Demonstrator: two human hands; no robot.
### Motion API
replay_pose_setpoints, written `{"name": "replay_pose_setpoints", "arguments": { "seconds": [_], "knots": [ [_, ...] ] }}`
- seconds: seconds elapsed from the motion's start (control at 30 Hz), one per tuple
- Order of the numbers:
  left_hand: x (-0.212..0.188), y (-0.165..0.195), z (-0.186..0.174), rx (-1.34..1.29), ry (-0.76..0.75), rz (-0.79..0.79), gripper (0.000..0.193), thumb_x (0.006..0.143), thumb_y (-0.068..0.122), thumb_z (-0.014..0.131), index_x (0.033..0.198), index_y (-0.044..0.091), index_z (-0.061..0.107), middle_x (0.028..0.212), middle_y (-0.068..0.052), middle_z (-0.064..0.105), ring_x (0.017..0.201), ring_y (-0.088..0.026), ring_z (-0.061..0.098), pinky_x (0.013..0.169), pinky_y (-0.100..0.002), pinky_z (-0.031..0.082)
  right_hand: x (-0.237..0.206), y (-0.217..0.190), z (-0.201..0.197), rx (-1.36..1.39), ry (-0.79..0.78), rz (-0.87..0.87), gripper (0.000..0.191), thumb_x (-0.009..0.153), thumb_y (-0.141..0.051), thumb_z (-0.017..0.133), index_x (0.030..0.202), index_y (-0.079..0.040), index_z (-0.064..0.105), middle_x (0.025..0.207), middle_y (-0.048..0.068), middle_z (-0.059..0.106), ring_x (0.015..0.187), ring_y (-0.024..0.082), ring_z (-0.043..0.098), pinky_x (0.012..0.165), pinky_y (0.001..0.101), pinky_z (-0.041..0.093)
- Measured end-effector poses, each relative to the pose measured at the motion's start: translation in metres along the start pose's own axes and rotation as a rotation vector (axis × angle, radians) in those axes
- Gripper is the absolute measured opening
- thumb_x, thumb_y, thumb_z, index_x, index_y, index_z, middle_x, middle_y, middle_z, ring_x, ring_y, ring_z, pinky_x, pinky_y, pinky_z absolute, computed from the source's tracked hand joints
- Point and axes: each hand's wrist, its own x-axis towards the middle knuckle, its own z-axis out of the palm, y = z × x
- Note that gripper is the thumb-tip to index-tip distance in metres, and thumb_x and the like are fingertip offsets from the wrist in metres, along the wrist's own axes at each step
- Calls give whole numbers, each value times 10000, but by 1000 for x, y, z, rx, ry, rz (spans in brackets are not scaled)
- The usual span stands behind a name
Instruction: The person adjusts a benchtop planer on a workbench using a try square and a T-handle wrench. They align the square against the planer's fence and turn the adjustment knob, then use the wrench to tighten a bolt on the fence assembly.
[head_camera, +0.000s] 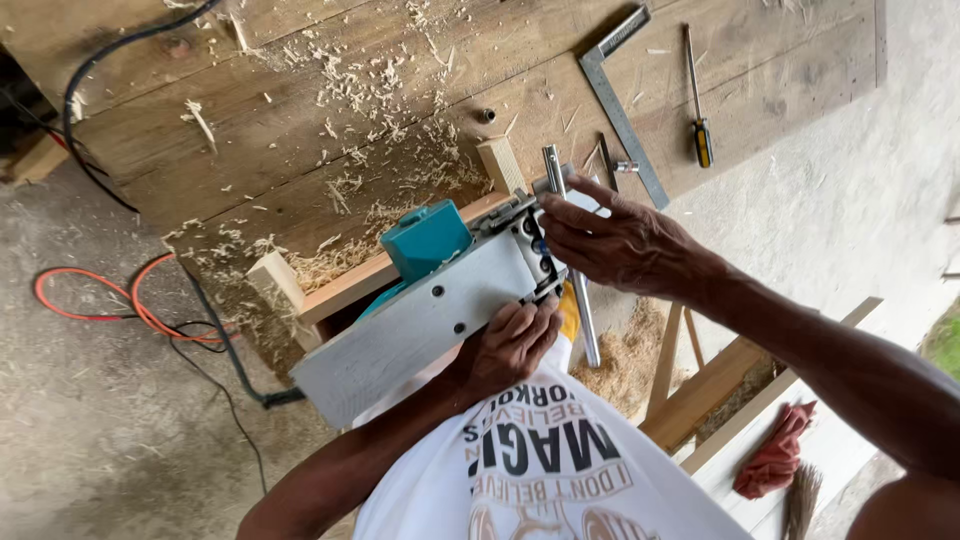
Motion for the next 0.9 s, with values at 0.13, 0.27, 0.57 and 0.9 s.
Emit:
{"name": "replay_pose_setpoints", "arguments": {
  "seconds": [0.13, 0.27, 0.57, 0.9],
  "knots": [
    [8, -7, -6, 83, 25, 12, 307, 1000, 145, 627, 1250, -29, 664, 1351, -184, 633, 1164, -243, 578, 975, -351, 512, 5, 4, 12, 276, 150, 47, 320, 823, -96, 786, 1128, -102, 689, 1213, 23, 662, 1282, 202, 567, 1224, 419, 356],
    [11, -12, -6, 79, 16, 28, 324, 990, 148, 633, 1256, -31, 682, 1362, -185, 639, 1144, -220, 572, 983, -331, 509, 7, 6, 21, 362, 173, 103, 233, 835, -70, 761, 1040, -98, 655, 1095, 30, 663, 1197, 209, 601, 1180, 401, 365],
    [2, -11, 16, -142, 5, 8, 351, 934, 119, 653, 1228, -65, 704, 1249, -174, 649, 1112, -253, 602, 982, -394, 515, -5, -4, 49, 557, 240, 203, 193, 892, -97, 728, 894, -72, 536, 866, 77, 569, 951, 252, 587, 1007, 396, 521],
    [15, -11, -8, 69, -55, 60, 338, 983, 157, 615, 1250, -36, 687, 1374, -225, 638, 1134, -247, 603, 935, -353, 500, -12, -30, 34, 794, 266, 486, 254, 902, -153, 744, 958, -43, 522, 807, 88, 534, 754, 253, 532, 730, 405, 443]
  ]
}}
